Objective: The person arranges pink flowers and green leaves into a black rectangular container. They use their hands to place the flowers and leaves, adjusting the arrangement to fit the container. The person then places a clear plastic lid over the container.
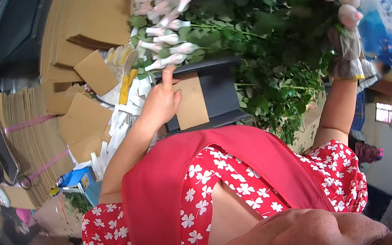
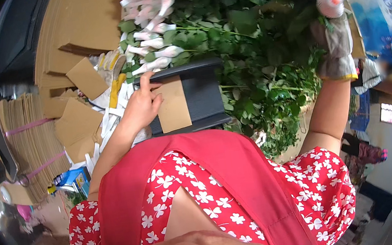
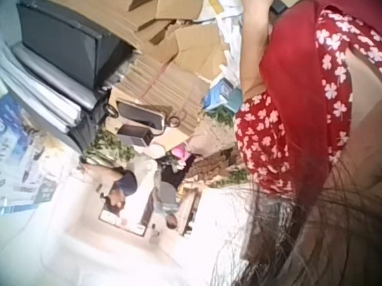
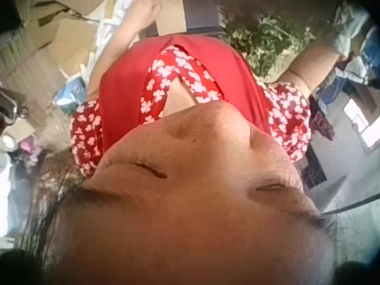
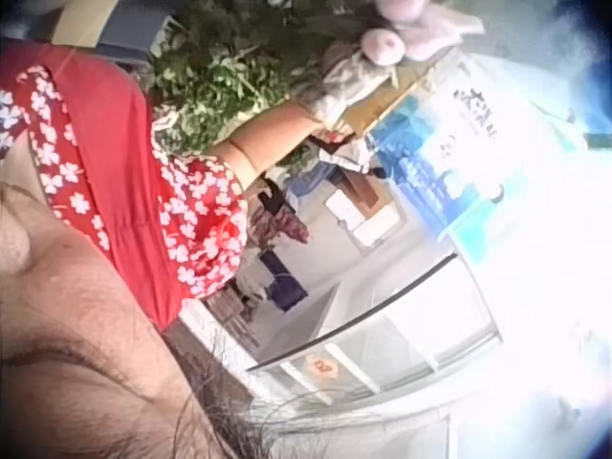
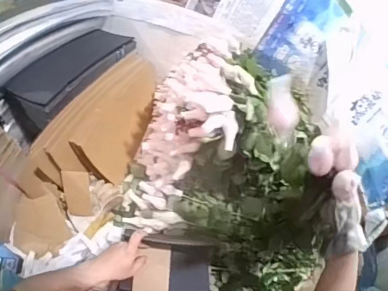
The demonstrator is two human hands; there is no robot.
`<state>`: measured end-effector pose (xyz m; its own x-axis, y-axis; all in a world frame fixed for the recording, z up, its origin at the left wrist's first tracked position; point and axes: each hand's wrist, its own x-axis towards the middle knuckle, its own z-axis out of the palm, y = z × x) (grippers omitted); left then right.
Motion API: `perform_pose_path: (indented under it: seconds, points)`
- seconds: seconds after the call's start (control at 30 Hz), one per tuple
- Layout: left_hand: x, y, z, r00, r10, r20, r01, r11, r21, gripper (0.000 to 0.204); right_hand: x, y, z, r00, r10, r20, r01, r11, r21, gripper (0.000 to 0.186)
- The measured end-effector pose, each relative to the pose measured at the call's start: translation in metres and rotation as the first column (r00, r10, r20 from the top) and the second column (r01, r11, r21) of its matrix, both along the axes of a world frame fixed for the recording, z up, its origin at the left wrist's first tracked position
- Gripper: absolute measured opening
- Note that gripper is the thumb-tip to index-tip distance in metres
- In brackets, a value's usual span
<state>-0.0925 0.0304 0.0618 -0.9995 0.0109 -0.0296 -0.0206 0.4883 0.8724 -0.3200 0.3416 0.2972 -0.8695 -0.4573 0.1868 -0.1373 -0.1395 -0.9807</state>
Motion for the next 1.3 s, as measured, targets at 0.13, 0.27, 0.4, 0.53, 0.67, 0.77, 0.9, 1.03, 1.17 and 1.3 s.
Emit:
perform_pose_path:
  seconds: [0.13, 0.27, 0.4, 0.53, 0.67, 0.77, 0.9, 1.03, 1.17, 1.3]
  points:
    - [-0.005, -0.002, -0.01, 1.0, -0.011, -0.013, 0.011, 0.999, -0.03, 0.063, -0.022, 0.043, 0.003, 0.986, -0.123, -0.115, 0.137, 0.983, 0.125, 0.062]
    - [-0.004, -0.004, -0.005, 0.999, -0.034, -0.018, 0.033, 0.999, -0.041, 0.075, -0.025, 0.032, 0.018, 0.985, -0.145, -0.09, 0.142, 0.989, -0.038, 0.045]
    - [-0.01, -0.007, 0.024, 0.989, -0.127, 0.077, 0.119, 0.988, 0.102, 0.104, -0.02, 0.038, 0.013, 0.923, -0.129, -0.362, 0.202, 0.964, 0.173, 0.047]
    - [-0.022, -0.003, 0.088, 0.977, -0.133, -0.165, 0.21, 0.715, 0.666, 0.113, 0.017, 0.025, -0.015, 0.971, -0.163, -0.173, 0.215, 0.911, 0.352, 0.052]
    - [-0.064, -0.016, 0.114, 0.944, 0.251, -0.215, 0.072, 0.479, 0.875, 0.062, 0.062, -0.046, -0.033, 0.414, 0.554, -0.722, 0.396, 0.605, 0.691, 0.057]
    - [-0.071, -0.027, 0.09, 0.913, 0.395, -0.098, -0.102, 0.457, 0.884, 0.032, 0.053, -0.033, -0.003, 0.745, 0.335, -0.576, 0.409, 0.452, 0.792, 0.054]
    - [-0.079, -0.038, 0.061, 0.875, 0.479, 0.072, -0.247, 0.313, 0.917, 0.028, 0.027, 0.017, 0.024, 0.793, -0.108, -0.6, 0.481, 0.715, 0.507, 0.049]
    - [-0.084, -0.052, 0.038, 0.909, 0.385, 0.157, -0.318, 0.4, 0.86, 0.039, 0.023, 0.032, 0.016, 0.892, -0.293, -0.344, 0.34, 0.936, 0.085, 0.045]
    - [-0.066, -0.058, 0.056, 0.925, 0.34, 0.17, -0.305, 0.397, 0.866, 0.04, 0.059, -0.042, -0.025, 0.885, -0.092, -0.456, 0.151, 0.984, 0.094, 0.041]
    - [-0.037, -0.035, 0.079, 0.949, 0.281, 0.146, -0.234, 0.313, 0.92, 0.041, 0.106, -0.12, -0.065, 0.362, 0.44, -0.822, 0.476, 0.671, 0.569, 0.05]
